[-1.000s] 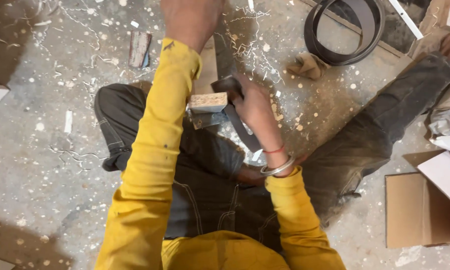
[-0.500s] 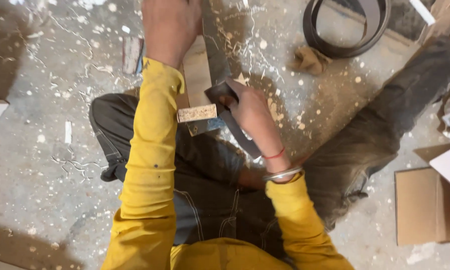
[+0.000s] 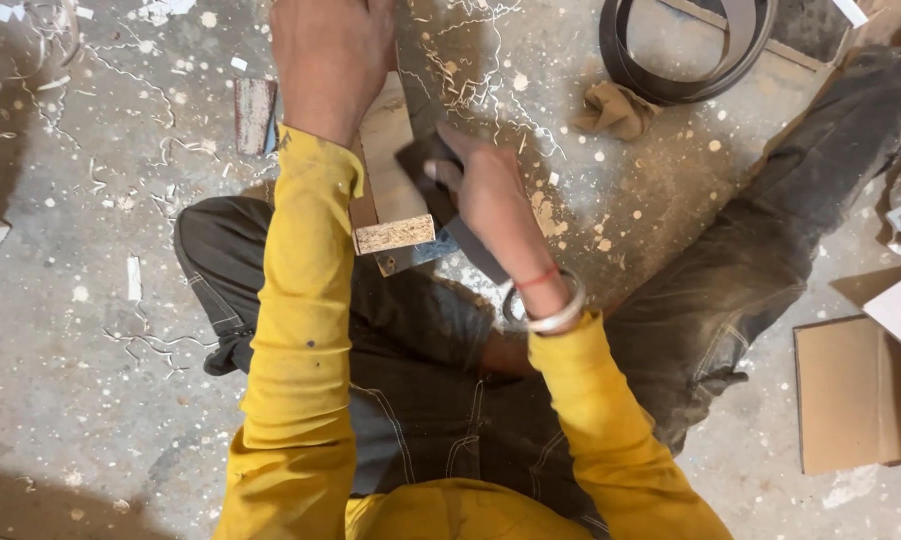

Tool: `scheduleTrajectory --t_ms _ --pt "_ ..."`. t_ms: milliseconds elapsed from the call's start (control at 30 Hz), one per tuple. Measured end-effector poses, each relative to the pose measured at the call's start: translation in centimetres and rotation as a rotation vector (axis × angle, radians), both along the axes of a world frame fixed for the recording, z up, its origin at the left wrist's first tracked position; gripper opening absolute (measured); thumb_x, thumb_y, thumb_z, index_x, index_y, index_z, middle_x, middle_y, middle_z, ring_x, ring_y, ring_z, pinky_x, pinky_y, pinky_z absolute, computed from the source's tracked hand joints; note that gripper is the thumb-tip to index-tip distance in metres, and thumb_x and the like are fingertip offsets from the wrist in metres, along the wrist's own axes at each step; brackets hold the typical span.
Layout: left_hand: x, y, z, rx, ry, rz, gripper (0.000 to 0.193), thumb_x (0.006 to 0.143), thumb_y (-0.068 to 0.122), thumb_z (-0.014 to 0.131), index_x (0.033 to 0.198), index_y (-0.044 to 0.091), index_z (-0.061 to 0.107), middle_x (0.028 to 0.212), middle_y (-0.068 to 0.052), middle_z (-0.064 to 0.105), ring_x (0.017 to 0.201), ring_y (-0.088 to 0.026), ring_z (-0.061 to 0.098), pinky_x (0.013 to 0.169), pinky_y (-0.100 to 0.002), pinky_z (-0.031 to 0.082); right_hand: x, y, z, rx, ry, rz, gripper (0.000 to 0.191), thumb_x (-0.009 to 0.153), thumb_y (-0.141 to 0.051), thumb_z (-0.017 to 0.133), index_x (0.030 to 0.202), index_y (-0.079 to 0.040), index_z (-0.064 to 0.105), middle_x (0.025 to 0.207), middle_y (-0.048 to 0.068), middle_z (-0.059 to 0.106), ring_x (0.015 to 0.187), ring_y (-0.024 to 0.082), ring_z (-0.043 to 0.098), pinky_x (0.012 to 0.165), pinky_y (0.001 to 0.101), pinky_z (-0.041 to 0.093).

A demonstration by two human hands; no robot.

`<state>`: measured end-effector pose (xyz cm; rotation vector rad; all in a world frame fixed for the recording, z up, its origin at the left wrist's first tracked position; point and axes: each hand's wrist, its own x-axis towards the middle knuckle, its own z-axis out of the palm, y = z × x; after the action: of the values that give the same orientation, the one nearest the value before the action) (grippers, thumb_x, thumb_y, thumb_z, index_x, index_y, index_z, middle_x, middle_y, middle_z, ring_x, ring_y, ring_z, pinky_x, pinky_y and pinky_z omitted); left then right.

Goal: The person sits on the floor and sands small wooden boxes using a sanding block, rubbing the edges and surfaces of each box and turning the boxes over to sand different sides, working through several boxes one at a time.

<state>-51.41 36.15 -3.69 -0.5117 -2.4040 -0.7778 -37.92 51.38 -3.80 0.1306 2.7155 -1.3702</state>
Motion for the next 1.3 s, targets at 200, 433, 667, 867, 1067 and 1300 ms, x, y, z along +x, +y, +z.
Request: scheduleTrajectory --t_ms 200,433,667,867,1067,1300 --pt "0.3 0.1 0.2 0.049 -0.095 0.007 0.027 0.102 0.026 0.066 0.091 0.001 0.068 0.086 -0.022 0.07 0.081 -0.047 0.063 0.072 -0.057 0.049 -1.2 -0.1 -0.8 -0.016 0.058 0.004 0.036 0.09 -0.009 0.073 0.125 0.0 0.068 0.098 0.028 0.071 0.084 0.034 0.075 0.081 0.043 0.056" --pt "0.9 0.9 0.6 0.05 -0.131 0.046 0.03 0.102 0.029 0.064 0.091 0.003 0.07 0.087 -0.023 0.069 0.082 -0.047 0.064 0.072 -0.056 0.05 -5.5 -1.6 -2.8 0.04 -0.015 -0.019 0.029 0.089 -0.011 0.071 0.118 -0.006 0.073 0.099 0.022 0.075 0.086 0.03 0.076 0.08 0.0398 0.058" --pt "1.1 1.7 2.5 0.102 -0.125 0.08 0.034 0.102 0.032 0.063 0.091 0.001 0.069 0.09 -0.025 0.069 0.084 -0.049 0.063 0.073 -0.058 0.049 -4.3 -0.8 -0.8 0.02 -0.075 0.027 0.028 0.091 -0.013 0.072 0.118 -0.01 0.076 0.093 0.018 0.076 0.08 0.024 0.074 0.076 0.0373 0.057" --pt "1.9 2.0 3.3 0.105 -0.131 0.073 0.031 0.103 0.031 0.063 0.092 0.002 0.07 0.091 -0.024 0.069 0.086 -0.049 0.063 0.075 -0.058 0.049 -1.5 1.3 -0.7 -0.042 0.12 0.01 0.04 0.086 -0.016 0.078 0.123 -0.004 0.07 0.093 0.012 0.074 0.072 0.015 0.071 0.07 0.0347 0.055" --pt "1.8 2.1 3.1 0.097 -0.159 0.074 0.029 0.101 0.03 0.064 0.094 0.002 0.07 0.092 -0.024 0.069 0.088 -0.049 0.063 0.075 -0.058 0.049 -3.9 1.1 -0.5 -0.005 -0.264 -0.056 0.035 0.093 -0.018 0.07 0.126 -0.008 0.071 0.081 0.022 0.072 0.067 0.025 0.068 0.066 0.0405 0.055" --pt "2.3 2.6 3.0 0.114 -0.102 0.095 0.029 0.101 0.03 0.063 0.097 0.002 0.069 0.097 -0.025 0.068 0.093 -0.049 0.061 0.079 -0.059 0.049 -6.5 -1.2 -1.5 -0.032 0.014 -0.037 0.029 0.09 -0.014 0.071 0.117 -0.003 0.074 0.095 0.017 0.078 0.076 0.02 0.076 0.073 0.0366 0.058"
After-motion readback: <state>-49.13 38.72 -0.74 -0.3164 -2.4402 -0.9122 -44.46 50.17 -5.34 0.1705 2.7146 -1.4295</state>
